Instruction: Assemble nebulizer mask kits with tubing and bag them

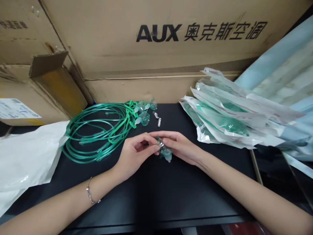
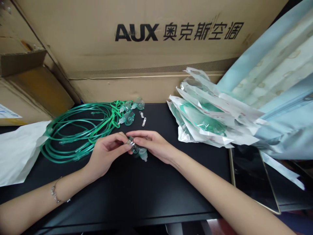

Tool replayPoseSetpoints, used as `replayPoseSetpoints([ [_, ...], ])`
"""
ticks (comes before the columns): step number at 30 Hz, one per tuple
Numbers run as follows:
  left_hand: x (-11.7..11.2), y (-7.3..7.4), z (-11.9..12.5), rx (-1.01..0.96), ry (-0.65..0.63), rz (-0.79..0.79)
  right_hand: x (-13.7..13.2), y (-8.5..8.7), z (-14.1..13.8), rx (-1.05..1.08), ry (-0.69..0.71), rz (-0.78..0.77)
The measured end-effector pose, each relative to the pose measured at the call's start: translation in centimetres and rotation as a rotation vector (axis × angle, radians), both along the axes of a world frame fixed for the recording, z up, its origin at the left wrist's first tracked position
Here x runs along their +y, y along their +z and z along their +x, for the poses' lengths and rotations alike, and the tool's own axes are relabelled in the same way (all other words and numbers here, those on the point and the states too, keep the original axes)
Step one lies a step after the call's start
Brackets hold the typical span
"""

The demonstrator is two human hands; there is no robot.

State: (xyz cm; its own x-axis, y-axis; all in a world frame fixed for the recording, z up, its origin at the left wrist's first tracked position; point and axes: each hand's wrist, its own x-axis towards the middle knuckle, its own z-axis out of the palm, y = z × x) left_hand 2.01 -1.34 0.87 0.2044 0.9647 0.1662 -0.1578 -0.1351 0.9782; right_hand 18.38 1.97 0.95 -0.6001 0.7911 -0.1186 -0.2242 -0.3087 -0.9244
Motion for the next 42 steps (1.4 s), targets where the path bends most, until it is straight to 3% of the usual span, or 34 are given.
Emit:
replayPoseSetpoints([
  [5, -0.1, 0.4, 0.0, 0.048, 0.009, -0.013, -0.1, 0.2, 0.3, 0.041, 0.153, -0.065],
  [18, -0.8, 1.6, -0.2, 0.084, -0.011, -0.057, -0.7, 0.8, 0.4, 0.097, 0.142, -0.113],
  [29, -0.4, 2.0, -0.6, -0.078, -0.283, -0.301, -0.5, 1.3, 0.8, 0.152, 0.191, -0.103],
  [38, -0.9, 2.3, -0.4, -0.156, -0.424, -0.392, -0.5, 1.1, 1.3, 0.249, 0.354, -0.171],
  [42, -0.9, 2.7, -0.5, -0.09, -0.439, -0.359, -0.7, 1.3, 1.1, 0.29, 0.372, -0.163],
])
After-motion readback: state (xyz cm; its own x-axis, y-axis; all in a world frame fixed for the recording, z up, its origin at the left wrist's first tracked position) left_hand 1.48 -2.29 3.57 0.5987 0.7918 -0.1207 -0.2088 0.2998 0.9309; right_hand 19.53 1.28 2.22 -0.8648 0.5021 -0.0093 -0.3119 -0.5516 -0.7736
